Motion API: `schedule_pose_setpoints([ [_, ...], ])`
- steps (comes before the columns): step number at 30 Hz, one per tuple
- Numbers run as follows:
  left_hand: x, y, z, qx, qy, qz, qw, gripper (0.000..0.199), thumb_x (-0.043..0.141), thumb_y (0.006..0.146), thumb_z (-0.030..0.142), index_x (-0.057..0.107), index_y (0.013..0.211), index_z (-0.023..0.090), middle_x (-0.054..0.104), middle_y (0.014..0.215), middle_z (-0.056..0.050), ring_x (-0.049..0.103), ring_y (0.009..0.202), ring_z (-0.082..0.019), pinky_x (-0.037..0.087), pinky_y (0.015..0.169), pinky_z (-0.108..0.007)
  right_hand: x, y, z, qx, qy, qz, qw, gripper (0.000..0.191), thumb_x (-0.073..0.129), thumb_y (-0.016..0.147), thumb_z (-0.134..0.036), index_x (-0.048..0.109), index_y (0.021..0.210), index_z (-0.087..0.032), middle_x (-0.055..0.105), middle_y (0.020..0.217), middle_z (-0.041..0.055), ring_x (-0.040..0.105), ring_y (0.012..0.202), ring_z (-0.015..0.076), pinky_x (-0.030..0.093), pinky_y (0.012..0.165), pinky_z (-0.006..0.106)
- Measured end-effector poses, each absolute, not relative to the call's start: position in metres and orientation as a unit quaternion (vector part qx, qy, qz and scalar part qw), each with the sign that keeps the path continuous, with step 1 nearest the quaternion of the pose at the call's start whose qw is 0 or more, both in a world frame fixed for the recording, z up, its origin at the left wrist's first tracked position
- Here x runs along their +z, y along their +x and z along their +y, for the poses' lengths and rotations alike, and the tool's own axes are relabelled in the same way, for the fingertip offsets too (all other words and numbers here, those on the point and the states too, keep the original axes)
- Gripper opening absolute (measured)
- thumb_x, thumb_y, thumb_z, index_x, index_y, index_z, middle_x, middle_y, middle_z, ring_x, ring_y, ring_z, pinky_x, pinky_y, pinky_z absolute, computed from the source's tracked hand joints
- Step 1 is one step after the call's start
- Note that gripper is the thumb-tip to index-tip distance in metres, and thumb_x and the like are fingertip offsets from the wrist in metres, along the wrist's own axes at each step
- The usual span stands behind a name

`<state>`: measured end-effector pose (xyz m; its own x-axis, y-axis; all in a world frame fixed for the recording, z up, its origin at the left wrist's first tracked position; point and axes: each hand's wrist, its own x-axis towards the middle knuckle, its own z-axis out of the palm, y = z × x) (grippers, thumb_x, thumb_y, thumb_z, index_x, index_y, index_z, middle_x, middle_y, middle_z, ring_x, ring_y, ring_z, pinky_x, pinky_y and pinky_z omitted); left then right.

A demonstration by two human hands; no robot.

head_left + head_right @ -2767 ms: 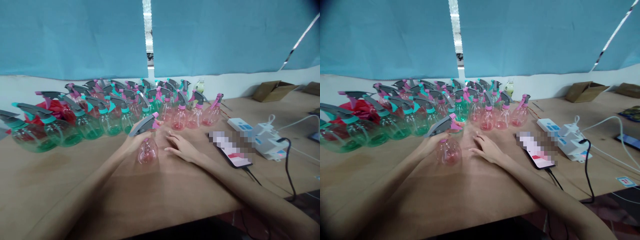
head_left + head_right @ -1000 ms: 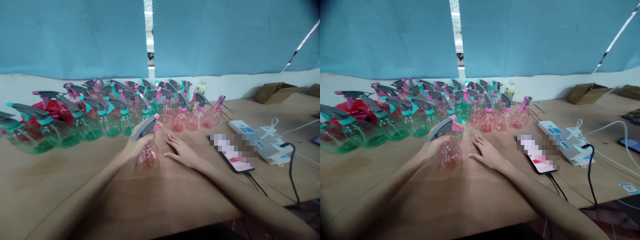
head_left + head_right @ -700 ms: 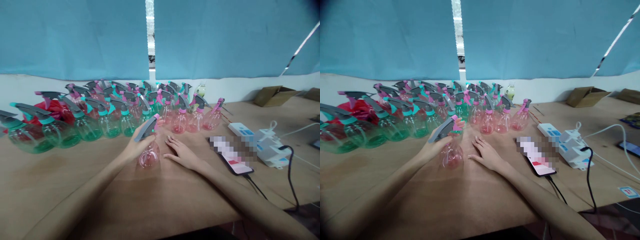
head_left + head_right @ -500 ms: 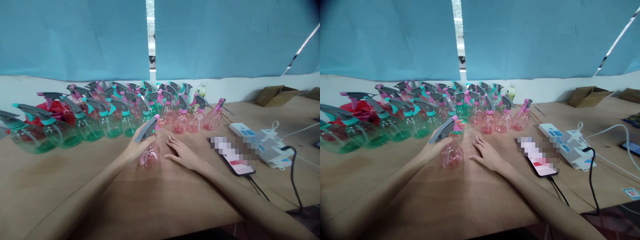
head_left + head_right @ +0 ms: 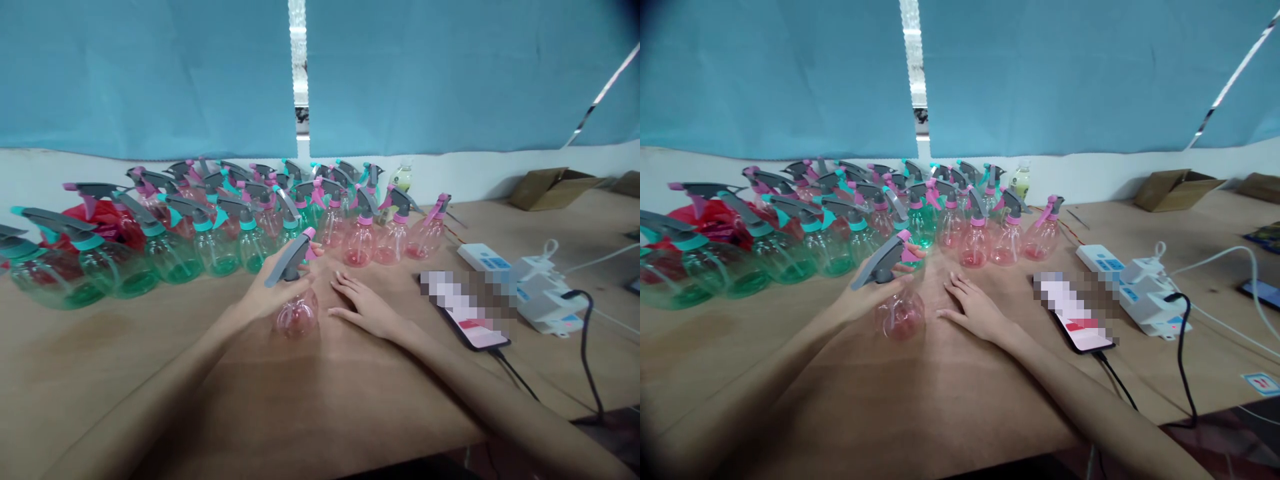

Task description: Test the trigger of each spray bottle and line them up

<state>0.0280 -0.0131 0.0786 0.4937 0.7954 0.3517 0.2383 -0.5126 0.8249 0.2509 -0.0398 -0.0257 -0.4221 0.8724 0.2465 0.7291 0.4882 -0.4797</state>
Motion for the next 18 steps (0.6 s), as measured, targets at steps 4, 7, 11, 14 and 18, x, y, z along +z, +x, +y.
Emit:
schedule_pose_setpoints([
  [4, 0.0756, 0.0341, -0.0169, 0.415, 0.757, 0.346, 0.368, 0.059, 0.063, 0.079, 0.022, 0.046, 0.135, 0.026, 0.063, 0.117, -0.008, 0.064, 0.092, -0.019, 0.053, 0.083, -0.033, -0.0264, 0.2517, -0.0396, 0.154, -0.479, -0.83, 0.239, 0.074, 0.046, 0.086, -0.065, 0.042, 0.143, -0.018, 0.038, 0.15, 0.0131, 0.029, 0.141, 0.0295, 0.028, 0.113, 0.051],
  [7, 0.0746, 0.0352, -0.018, 0.42, 0.754, 0.347, 0.366, 0.055, 0.064, 0.078, 0.023, 0.05, 0.131, 0.026, 0.064, 0.115, -0.007, 0.064, 0.098, -0.02, 0.054, 0.085, -0.033, -0.0263, 0.2515, -0.0398, 0.156, -0.479, -0.83, 0.238, 0.074, 0.046, 0.086, -0.065, 0.042, 0.143, -0.017, 0.038, 0.15, 0.0132, 0.028, 0.141, 0.0295, 0.028, 0.114, 0.05],
  [11, 0.0738, 0.034, -0.0174, 0.419, 0.755, 0.353, 0.36, 0.051, 0.064, 0.079, 0.025, 0.053, 0.128, 0.025, 0.066, 0.11, -0.006, 0.064, 0.098, -0.021, 0.054, 0.084, -0.034, -0.0253, 0.2504, -0.0402, 0.156, -0.481, -0.829, 0.238, 0.074, 0.045, 0.086, -0.065, 0.042, 0.142, -0.017, 0.036, 0.151, 0.0127, 0.028, 0.141, 0.0297, 0.028, 0.114, 0.05],
  [14, 0.0747, 0.0342, -0.0177, 0.421, 0.758, 0.342, 0.362, 0.051, 0.064, 0.078, 0.024, 0.052, 0.128, 0.026, 0.064, 0.113, -0.006, 0.062, 0.104, -0.021, 0.054, 0.085, -0.034, -0.025, 0.25, -0.04, 0.154, -0.484, -0.83, 0.23, 0.076, 0.044, 0.086, -0.065, 0.042, 0.142, -0.014, 0.035, 0.151, 0.0143, 0.028, 0.141, 0.0292, 0.027, 0.114, 0.048],
  [18, 0.0766, 0.0351, -0.0188, 0.416, 0.759, 0.345, 0.363, 0.051, 0.064, 0.079, 0.024, 0.052, 0.128, 0.027, 0.063, 0.116, -0.006, 0.061, 0.105, -0.021, 0.054, 0.086, -0.034, -0.0259, 0.2509, -0.0395, 0.155, -0.479, -0.831, 0.238, 0.074, 0.045, 0.086, -0.065, 0.042, 0.142, -0.017, 0.038, 0.15, 0.0132, 0.029, 0.141, 0.0293, 0.028, 0.113, 0.05],
])
